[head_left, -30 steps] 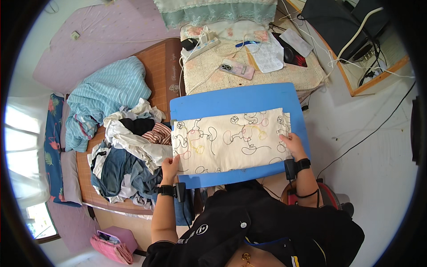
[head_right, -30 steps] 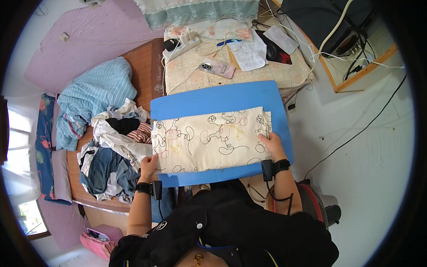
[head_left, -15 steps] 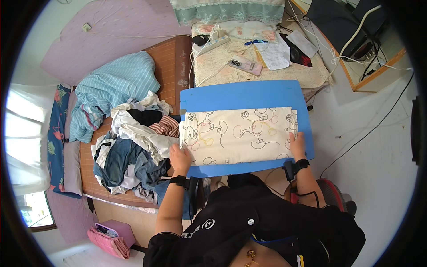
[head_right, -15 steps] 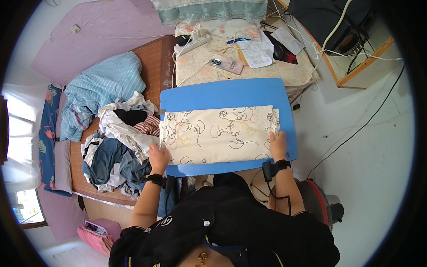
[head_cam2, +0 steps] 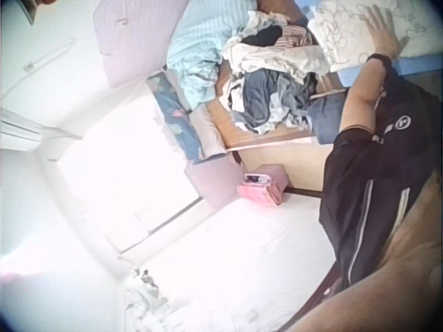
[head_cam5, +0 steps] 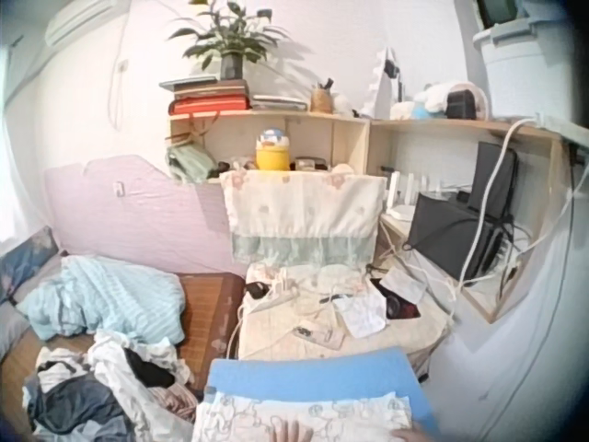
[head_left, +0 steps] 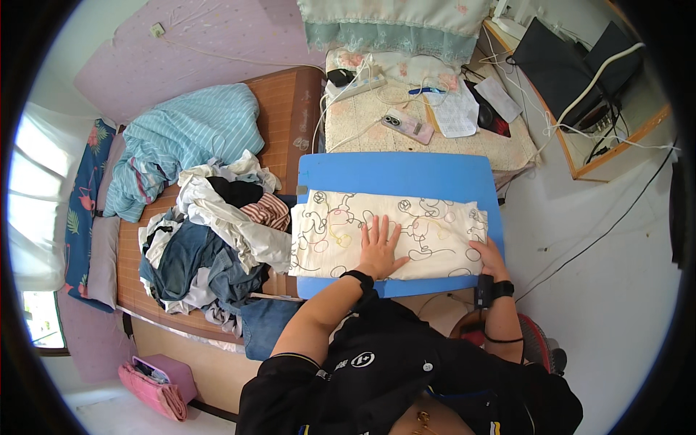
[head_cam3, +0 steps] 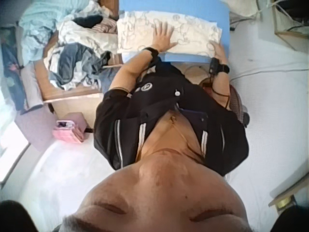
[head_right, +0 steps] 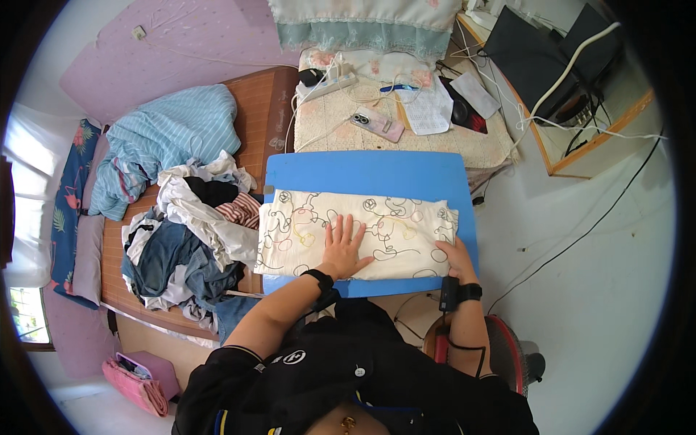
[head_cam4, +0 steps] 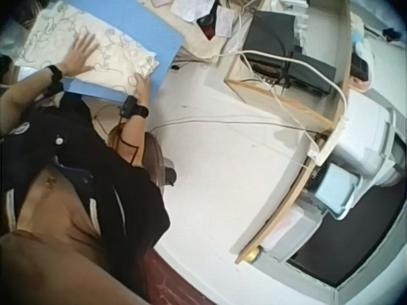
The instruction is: The person folds a pair of denim jeans and a shirt by hand on a blue surface.
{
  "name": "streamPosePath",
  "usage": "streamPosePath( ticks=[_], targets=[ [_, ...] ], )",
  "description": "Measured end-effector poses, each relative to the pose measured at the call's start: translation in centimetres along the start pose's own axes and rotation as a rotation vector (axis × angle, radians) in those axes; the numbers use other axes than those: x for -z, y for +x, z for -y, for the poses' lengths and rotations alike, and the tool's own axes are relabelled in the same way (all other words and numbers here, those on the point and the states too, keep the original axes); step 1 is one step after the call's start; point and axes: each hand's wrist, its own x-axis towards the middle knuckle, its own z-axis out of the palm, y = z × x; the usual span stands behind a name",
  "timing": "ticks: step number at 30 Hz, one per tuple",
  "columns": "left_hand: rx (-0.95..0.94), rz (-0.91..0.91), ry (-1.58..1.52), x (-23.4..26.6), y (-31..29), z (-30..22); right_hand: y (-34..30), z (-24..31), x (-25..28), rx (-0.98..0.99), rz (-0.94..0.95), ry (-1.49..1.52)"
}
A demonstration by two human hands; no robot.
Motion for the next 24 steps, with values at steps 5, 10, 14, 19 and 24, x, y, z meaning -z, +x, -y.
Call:
streamPosePath(
  ticks=[5,10,14,19,24],
  targets=[
    [-0.127,0.073,-0.084,-0.1,3.8,-1.8,-2.2,4.0,-0.4,0.078,-0.002,0.151],
    [-0.158,0.167,-0.367,2.2,4.9,-1.7,-4.0,9.8,-4.0,0.21,0.033,0.075],
    [0.044,0.061,-1.067,4.1,1.5,1.9,-3.8,12.2,-9.9,0.306,0.157,-0.034],
    [0.587,0.02,-1.93,6.1,-5.4,9.9,-2.0,8.4,-20.6,0.373,0.258,-0.391],
    [0.734,-0.134,-2.069,5.6,-9.1,12.7,1.5,-0.5,-29.1,0.286,0.528,-0.488]
  ],
)
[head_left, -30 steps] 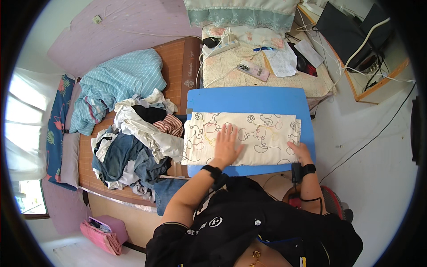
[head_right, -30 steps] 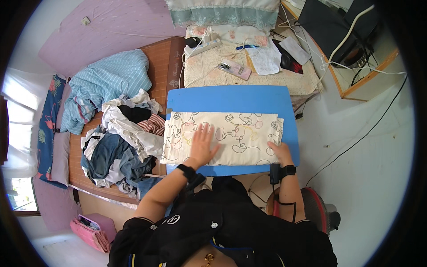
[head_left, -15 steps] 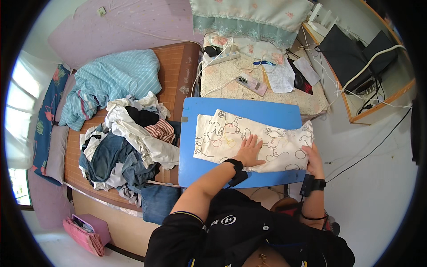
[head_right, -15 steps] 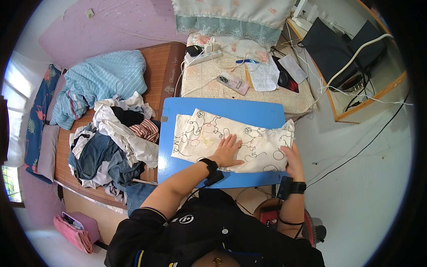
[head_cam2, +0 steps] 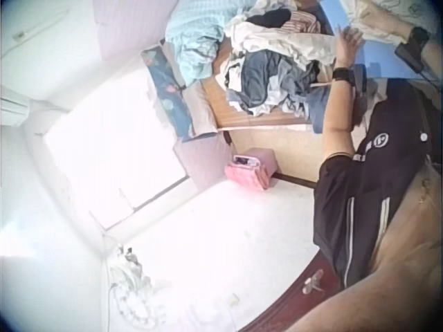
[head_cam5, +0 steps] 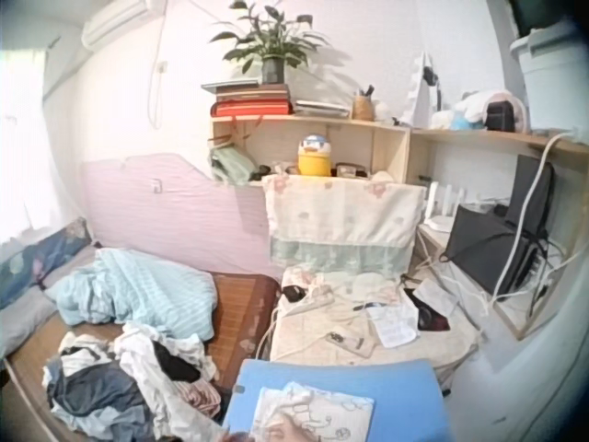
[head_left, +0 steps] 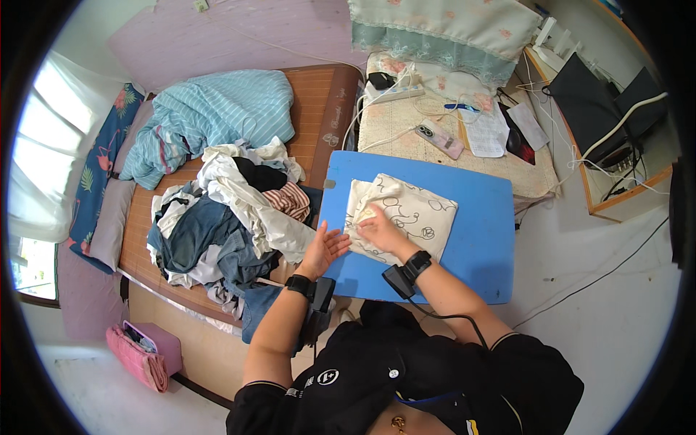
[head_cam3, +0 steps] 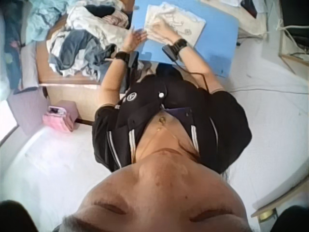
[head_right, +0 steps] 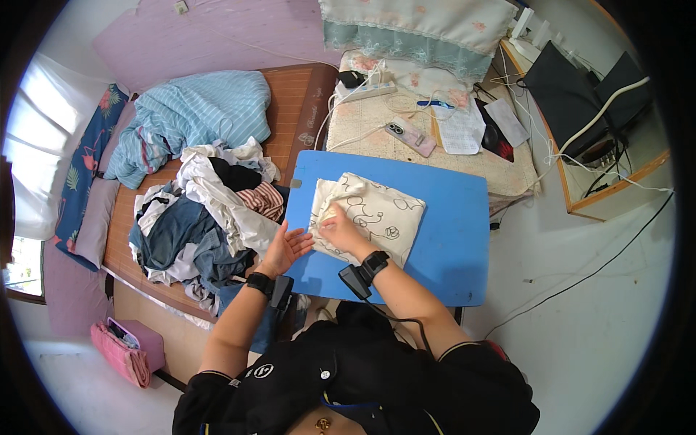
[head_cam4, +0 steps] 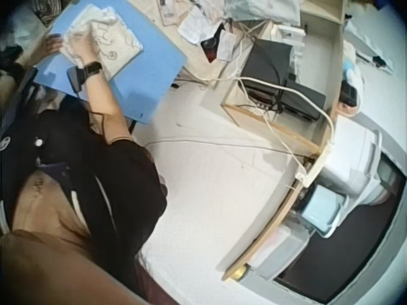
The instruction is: The person folds a pair of denim jeans and a shirt by hand on a blue surface.
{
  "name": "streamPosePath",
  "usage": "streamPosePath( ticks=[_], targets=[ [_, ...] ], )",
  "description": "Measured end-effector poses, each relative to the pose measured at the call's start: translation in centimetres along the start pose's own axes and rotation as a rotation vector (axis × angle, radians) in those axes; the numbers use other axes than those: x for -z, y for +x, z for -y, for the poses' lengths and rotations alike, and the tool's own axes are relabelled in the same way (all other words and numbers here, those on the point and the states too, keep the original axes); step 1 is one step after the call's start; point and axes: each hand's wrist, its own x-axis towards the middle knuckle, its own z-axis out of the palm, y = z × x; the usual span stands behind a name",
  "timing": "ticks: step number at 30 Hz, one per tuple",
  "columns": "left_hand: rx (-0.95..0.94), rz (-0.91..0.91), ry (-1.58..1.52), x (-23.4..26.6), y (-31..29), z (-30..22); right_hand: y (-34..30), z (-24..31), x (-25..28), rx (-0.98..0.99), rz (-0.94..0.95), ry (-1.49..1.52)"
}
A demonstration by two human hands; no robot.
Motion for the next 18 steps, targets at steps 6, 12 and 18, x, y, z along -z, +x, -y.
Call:
streamPosePath(
  ticks=[6,12,18],
  targets=[
    [-0.052,-0.044,0.287,0.6,-0.4,1.0,-3.8,0.2,2.4,0.108,-0.043,-0.114],
    [-0.206,-0.196,0.703,-1.5,0.8,1.0,-7.6,-5.2,9.2,0.035,-0.415,-0.142],
    [-0.447,-0.179,0.687,-2.0,0.3,1.0,-9.5,-5.5,9.9,0.065,-0.449,-0.193]
  ],
)
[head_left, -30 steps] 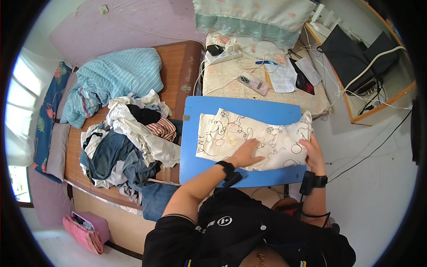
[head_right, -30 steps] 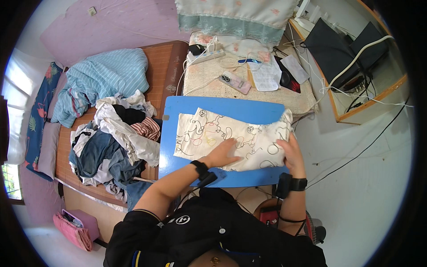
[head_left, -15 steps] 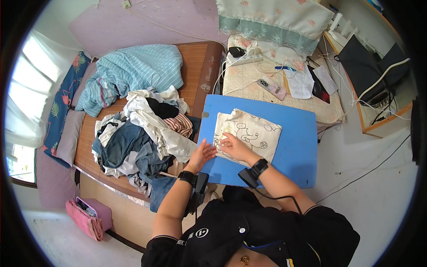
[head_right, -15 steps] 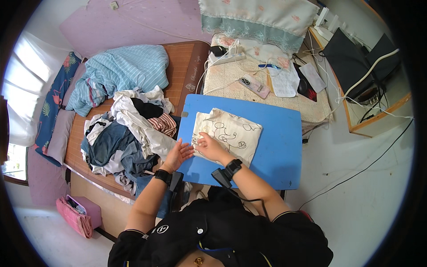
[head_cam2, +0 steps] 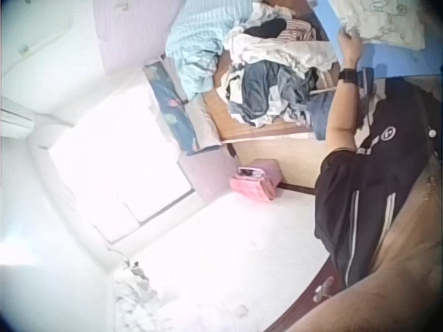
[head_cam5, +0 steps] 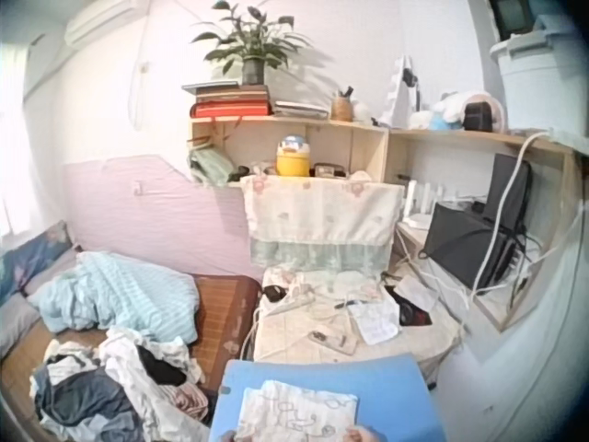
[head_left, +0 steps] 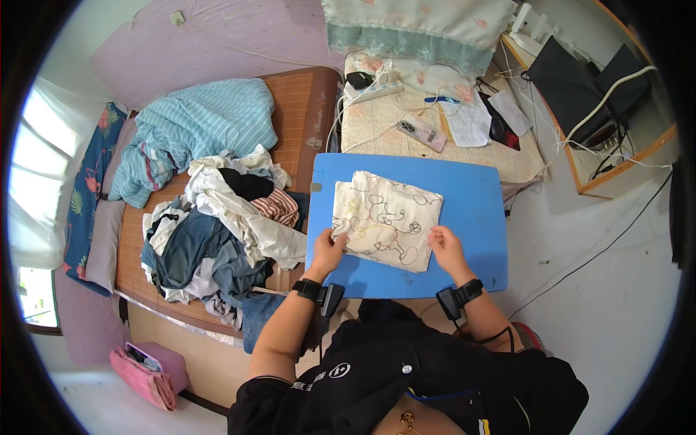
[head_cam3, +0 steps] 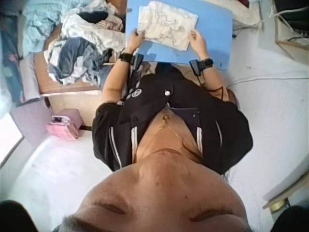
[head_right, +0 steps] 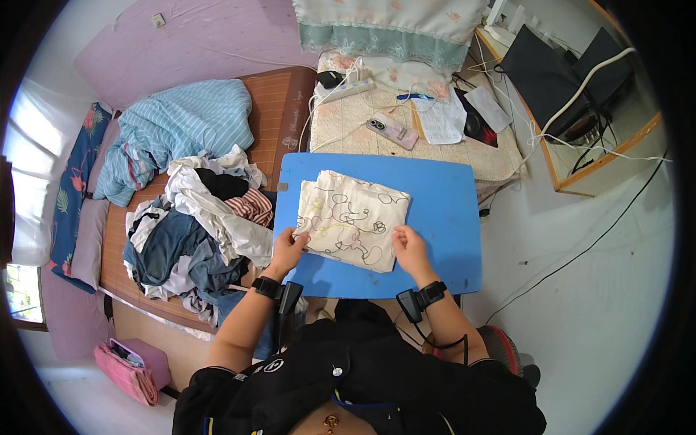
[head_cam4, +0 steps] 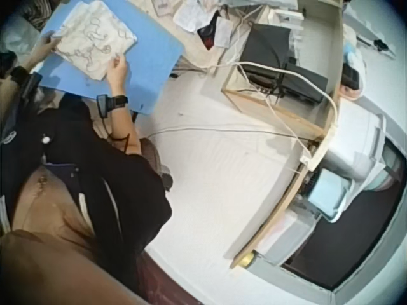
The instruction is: The person folds a pair of denim jeans and a shirt by hand on a blue surface.
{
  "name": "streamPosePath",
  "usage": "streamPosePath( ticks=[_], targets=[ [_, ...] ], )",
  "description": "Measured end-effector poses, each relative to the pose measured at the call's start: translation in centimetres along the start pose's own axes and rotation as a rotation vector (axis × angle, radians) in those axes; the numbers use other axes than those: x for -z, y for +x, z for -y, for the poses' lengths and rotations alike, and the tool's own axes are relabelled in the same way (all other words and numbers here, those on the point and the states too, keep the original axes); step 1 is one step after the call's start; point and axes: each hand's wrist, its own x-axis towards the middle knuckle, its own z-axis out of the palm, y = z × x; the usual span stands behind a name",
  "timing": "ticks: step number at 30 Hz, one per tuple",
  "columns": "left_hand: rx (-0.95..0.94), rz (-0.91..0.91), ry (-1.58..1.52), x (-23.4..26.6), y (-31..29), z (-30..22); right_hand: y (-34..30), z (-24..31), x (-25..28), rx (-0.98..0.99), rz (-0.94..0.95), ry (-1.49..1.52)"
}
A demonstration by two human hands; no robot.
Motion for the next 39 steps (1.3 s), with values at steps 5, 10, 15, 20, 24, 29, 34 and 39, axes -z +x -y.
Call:
streamPosePath(
  ticks=[5,10,15,20,24,29,34,39],
  targets=[
    [-0.041,-0.225,0.493,1.8,1.3,4.5,1.9,2.0,-1.4,0.207,0.016,-0.243],
    [-0.624,-0.218,0.634,-2.5,2.7,-1.6,5.5,4.7,-2.6,0.369,0.026,-0.498],
    [-0.738,0.184,0.992,-8.2,5.0,-2.1,8.5,0.5,-5.9,0.574,0.222,-0.701],
    [-0.405,0.156,1.254,-7.6,6.6,-0.6,11.3,-0.9,-3.1,0.648,0.178,-0.87],
    [-0.328,-0.031,1.134,-6.5,7.9,0.1,13.6,-5.0,1.7,0.431,-0.228,-0.881],
    [-0.246,-0.211,0.924,-3.2,9.2,0.6,12.0,-6.4,5.3,-0.124,-0.186,-0.339],
    [0.328,0.004,0.412,-4.3,9.4,0.0,7.4,-2.8,0.7,-0.518,0.191,0.262],
    [0.233,0.01,0.473,-0.7,3.5,-0.3,4.9,0.0,-4.0,-0.399,0.32,0.335]
  ],
)
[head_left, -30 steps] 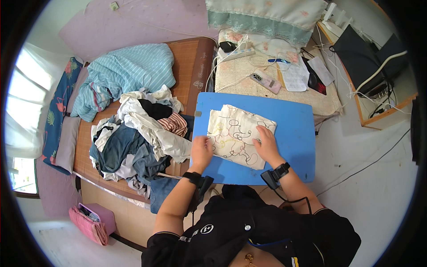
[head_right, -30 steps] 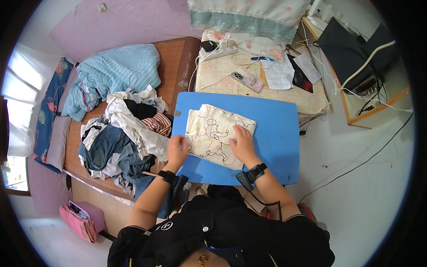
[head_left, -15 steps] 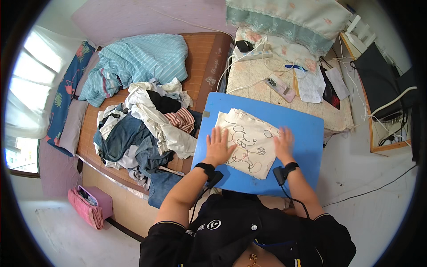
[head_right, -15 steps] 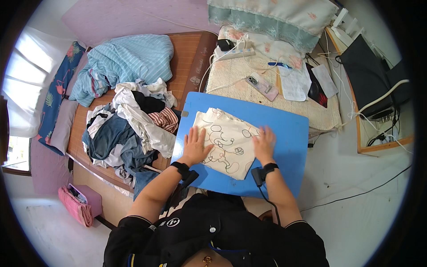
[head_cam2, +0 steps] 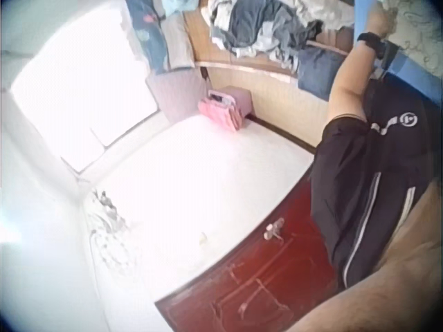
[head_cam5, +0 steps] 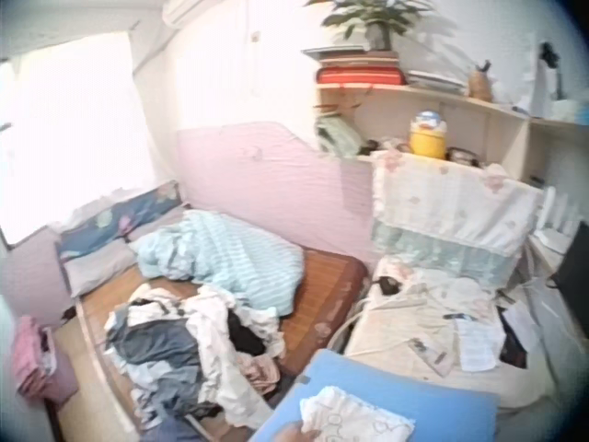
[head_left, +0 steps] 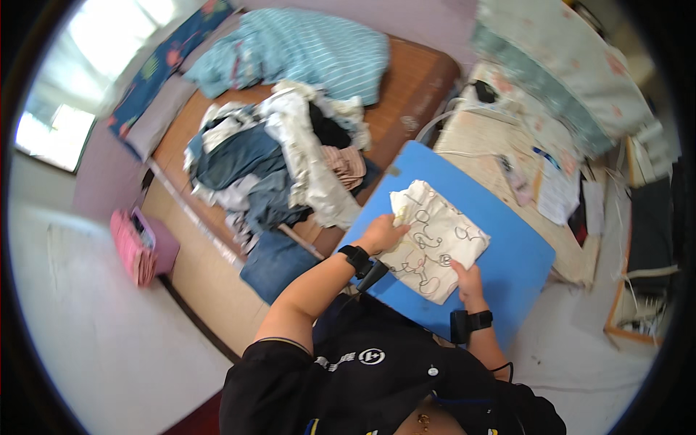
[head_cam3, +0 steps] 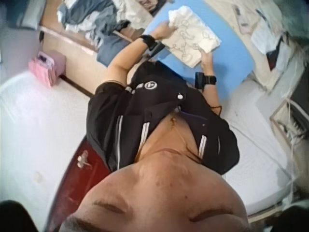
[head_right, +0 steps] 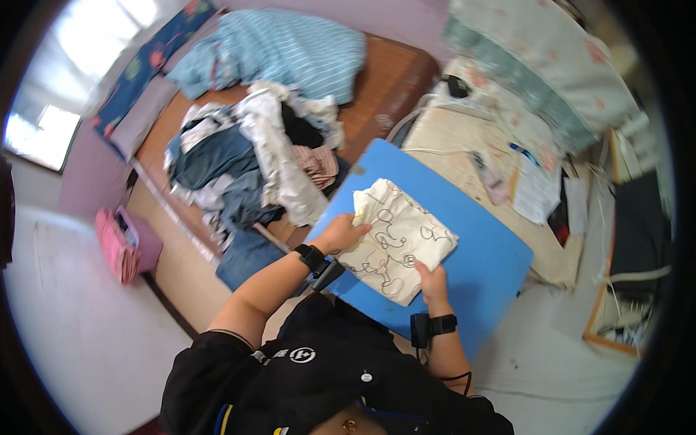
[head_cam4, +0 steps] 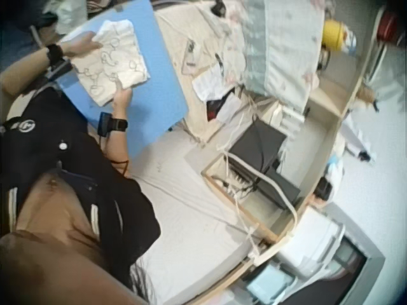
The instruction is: The person folds a pair of denim jeans and a shirt by hand on a blue surface.
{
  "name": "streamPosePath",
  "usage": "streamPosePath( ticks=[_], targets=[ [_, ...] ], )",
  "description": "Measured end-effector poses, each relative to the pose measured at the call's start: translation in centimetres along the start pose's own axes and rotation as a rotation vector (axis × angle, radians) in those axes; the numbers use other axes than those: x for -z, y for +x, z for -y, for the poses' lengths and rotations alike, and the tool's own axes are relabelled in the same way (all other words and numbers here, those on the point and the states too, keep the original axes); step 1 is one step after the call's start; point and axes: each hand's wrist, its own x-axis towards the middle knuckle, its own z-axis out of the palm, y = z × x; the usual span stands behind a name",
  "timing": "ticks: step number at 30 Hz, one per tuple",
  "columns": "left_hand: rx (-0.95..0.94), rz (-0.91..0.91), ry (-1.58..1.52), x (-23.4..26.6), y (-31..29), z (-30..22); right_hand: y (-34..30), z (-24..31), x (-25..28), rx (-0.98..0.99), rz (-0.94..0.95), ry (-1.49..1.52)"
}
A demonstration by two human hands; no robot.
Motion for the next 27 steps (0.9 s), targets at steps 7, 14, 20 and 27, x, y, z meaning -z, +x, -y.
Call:
streamPosePath(
  ticks=[7,14,20,27],
  targets=[
    [0.009,-0.365,-0.507,10.5,-12.6,15.4,-2.9,2.2,-18.8,0.187,0.347,-0.181],
    [0.323,-0.613,-0.783,17.4,-26.6,35.6,-4.3,-4.7,-42.9,0.203,0.683,-0.541],
    [0.506,-0.646,-0.783,18.0,-32.0,51.0,-5.7,-12.8,-59.1,0.318,0.857,-0.844],
    [0.958,-0.558,-0.338,17.1,-29.9,62.4,-1.2,-23.7,-66.7,0.48,0.807,-1.697]
  ],
)
